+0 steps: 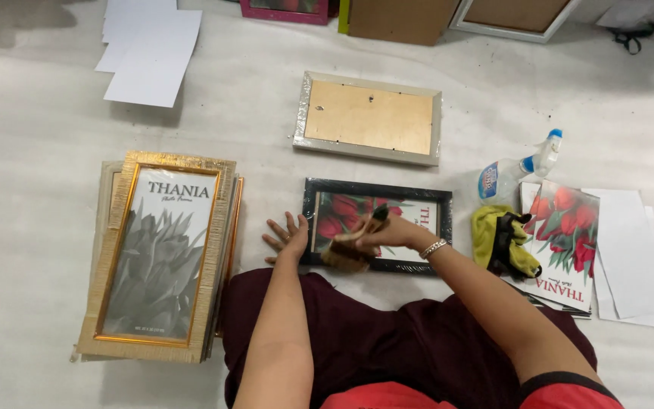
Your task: Cleaning glass and assembling a picture frame with a print
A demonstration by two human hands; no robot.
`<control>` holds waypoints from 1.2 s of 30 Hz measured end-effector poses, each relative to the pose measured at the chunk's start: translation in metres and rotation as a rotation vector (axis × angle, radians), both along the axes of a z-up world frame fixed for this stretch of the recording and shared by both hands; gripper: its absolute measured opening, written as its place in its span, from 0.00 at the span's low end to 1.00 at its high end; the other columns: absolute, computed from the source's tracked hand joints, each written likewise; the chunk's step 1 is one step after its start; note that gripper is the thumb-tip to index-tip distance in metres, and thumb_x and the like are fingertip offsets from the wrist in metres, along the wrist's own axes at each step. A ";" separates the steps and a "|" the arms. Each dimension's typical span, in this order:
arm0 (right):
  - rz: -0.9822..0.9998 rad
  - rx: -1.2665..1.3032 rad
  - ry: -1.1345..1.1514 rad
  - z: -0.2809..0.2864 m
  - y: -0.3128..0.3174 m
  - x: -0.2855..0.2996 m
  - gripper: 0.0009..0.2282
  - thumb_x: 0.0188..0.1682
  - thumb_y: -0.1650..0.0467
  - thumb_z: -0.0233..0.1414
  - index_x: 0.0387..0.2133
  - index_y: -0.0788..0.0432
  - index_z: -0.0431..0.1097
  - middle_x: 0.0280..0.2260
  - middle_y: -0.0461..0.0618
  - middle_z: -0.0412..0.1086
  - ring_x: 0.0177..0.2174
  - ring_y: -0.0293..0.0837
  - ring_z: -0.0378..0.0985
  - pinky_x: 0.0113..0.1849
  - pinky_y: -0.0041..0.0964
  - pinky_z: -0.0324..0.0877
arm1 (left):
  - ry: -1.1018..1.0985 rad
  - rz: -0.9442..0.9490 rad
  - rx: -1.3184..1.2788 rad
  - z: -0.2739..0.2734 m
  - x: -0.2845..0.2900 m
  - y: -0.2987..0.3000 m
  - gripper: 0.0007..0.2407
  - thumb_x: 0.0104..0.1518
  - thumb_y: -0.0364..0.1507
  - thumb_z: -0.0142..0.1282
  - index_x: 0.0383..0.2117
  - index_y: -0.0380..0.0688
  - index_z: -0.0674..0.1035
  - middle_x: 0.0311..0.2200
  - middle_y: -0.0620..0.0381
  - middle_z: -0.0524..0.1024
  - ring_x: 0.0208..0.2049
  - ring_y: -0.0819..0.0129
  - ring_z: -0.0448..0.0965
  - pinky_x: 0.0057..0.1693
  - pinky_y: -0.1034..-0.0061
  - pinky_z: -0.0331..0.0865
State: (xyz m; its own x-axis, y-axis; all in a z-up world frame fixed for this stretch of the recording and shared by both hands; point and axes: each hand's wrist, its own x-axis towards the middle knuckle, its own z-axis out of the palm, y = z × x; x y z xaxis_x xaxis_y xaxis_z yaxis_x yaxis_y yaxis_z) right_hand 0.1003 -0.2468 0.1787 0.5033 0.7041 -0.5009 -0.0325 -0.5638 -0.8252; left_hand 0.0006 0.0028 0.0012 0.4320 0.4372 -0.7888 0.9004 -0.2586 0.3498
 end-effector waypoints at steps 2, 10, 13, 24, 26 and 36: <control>-0.024 -0.001 0.014 -0.004 0.007 0.000 0.21 0.37 0.64 0.68 0.44 0.57 0.78 0.35 0.60 0.79 0.39 0.53 0.80 0.46 0.47 0.73 | -0.016 0.001 -0.010 0.014 -0.001 0.000 0.32 0.58 0.65 0.10 0.70 0.79 0.33 0.71 0.64 0.10 0.70 0.42 0.10 0.63 0.22 0.16; -0.339 -0.143 -0.616 0.009 0.006 0.070 0.18 0.45 0.53 0.61 0.48 0.38 0.73 0.36 0.52 0.79 0.42 0.56 0.81 0.46 0.53 0.73 | -0.032 -0.003 0.010 0.018 -0.001 -0.004 0.33 0.58 0.65 0.12 0.71 0.79 0.34 0.71 0.64 0.11 0.70 0.41 0.11 0.62 0.20 0.17; -0.257 -0.270 -0.737 0.026 0.029 0.048 0.15 0.48 0.55 0.59 0.48 0.37 0.72 0.37 0.55 0.78 0.42 0.61 0.80 0.46 0.57 0.73 | -0.045 0.009 -0.005 0.010 -0.002 -0.001 0.33 0.57 0.66 0.12 0.70 0.81 0.33 0.70 0.66 0.08 0.69 0.42 0.09 0.61 0.20 0.15; -0.021 -0.007 -0.468 -0.034 0.068 0.075 0.19 0.43 0.56 0.63 0.47 0.45 0.76 0.39 0.56 0.79 0.44 0.59 0.80 0.49 0.55 0.73 | -0.042 0.010 0.025 0.032 -0.003 -0.005 0.31 0.59 0.64 0.09 0.70 0.80 0.35 0.71 0.66 0.12 0.71 0.42 0.12 0.64 0.21 0.17; -0.077 -0.153 -0.599 -0.012 0.077 0.084 0.17 0.44 0.55 0.61 0.47 0.37 0.73 0.39 0.48 0.79 0.43 0.53 0.80 0.47 0.50 0.74 | -0.045 0.015 0.008 0.025 -0.004 -0.003 0.31 0.59 0.64 0.09 0.70 0.81 0.34 0.71 0.67 0.11 0.70 0.42 0.11 0.63 0.21 0.16; 0.076 -0.074 -0.280 -0.016 0.086 0.047 0.20 0.39 0.53 0.62 0.42 0.46 0.79 0.38 0.56 0.80 0.44 0.59 0.81 0.49 0.52 0.73 | -0.069 0.033 -0.002 0.011 -0.005 -0.001 0.31 0.59 0.65 0.09 0.70 0.83 0.34 0.71 0.68 0.12 0.71 0.42 0.12 0.63 0.22 0.16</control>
State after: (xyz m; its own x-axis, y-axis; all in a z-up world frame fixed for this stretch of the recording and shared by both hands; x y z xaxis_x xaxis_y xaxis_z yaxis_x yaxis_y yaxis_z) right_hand 0.1477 -0.1605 0.1624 0.5767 0.7115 -0.4015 0.2351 -0.6152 -0.7525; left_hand -0.0047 0.0019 0.0117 0.4709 0.4509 -0.7582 0.8821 -0.2283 0.4120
